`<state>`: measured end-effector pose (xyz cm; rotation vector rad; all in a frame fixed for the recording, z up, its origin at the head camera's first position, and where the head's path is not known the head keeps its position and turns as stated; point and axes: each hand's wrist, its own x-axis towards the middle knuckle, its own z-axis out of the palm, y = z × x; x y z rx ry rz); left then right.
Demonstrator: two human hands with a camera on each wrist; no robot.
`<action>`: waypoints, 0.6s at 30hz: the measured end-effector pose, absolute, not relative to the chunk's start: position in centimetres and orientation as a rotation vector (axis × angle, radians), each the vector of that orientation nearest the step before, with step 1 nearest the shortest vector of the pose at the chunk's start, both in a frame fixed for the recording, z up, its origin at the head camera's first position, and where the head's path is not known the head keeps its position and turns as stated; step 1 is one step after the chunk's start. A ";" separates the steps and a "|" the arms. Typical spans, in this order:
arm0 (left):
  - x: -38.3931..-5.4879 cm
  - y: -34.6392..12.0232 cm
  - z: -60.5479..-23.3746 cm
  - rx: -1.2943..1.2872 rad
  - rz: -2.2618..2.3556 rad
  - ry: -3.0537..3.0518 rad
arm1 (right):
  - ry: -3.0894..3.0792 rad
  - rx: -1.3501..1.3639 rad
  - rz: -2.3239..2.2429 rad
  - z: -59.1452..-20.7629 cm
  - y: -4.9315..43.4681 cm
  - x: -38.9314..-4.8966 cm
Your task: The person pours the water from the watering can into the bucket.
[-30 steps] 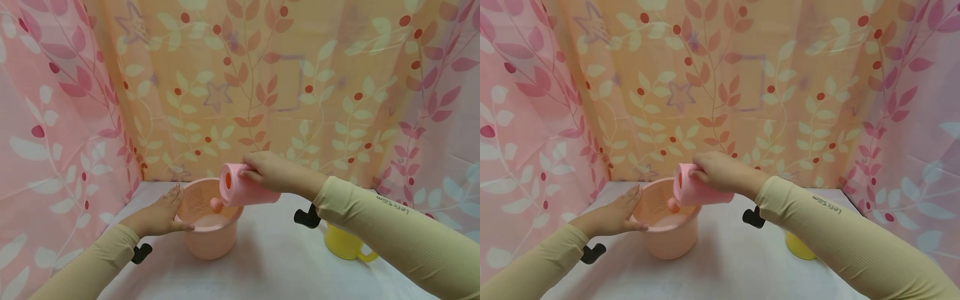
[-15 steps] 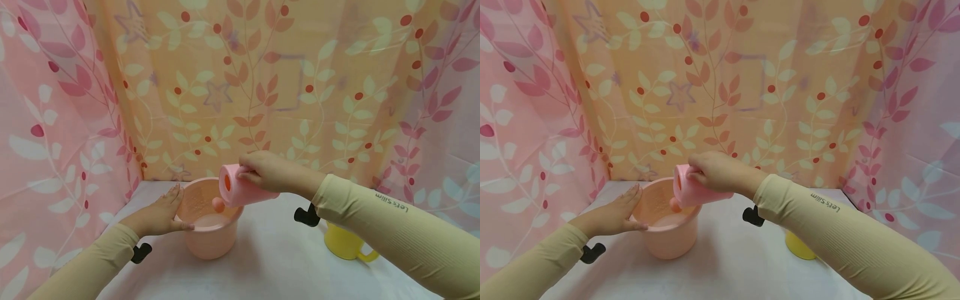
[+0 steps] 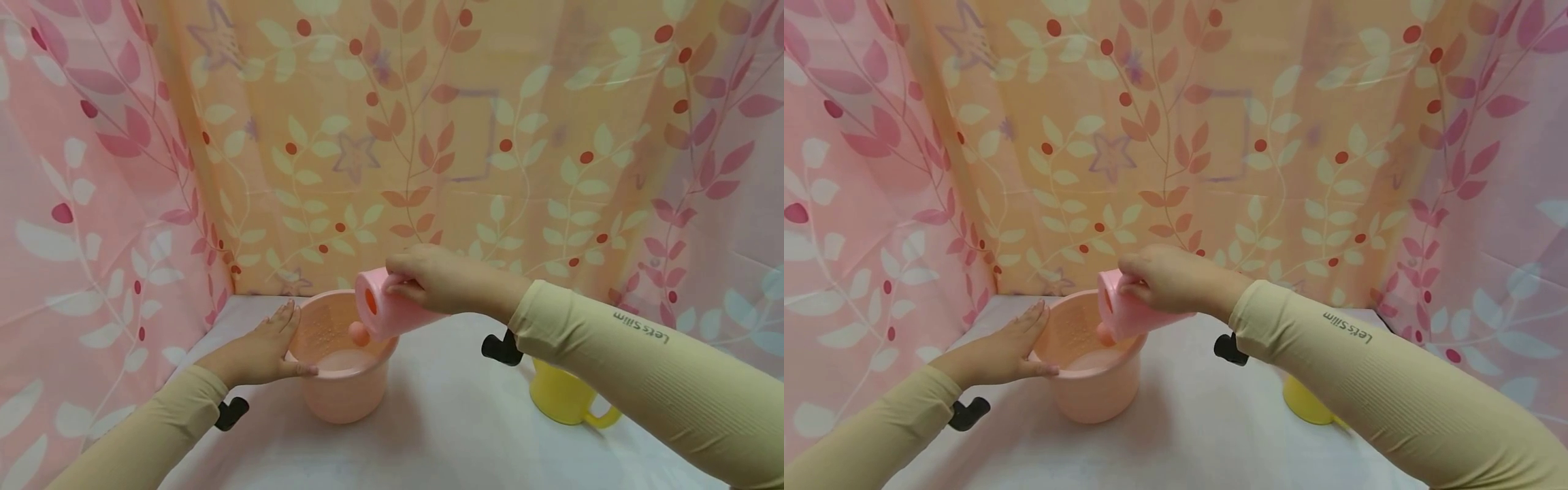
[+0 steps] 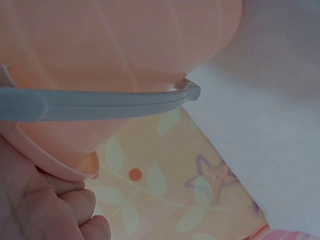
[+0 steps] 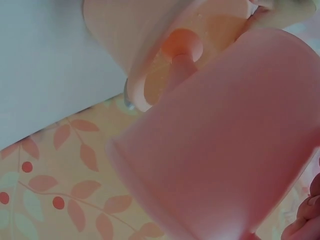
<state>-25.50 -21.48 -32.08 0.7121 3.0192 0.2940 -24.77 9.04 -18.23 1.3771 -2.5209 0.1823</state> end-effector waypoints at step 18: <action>-25.3 -21.3 -31.7 0.695 0.300 3.008 | -2.429 1.454 0.102 -17.8 9.3 -24.9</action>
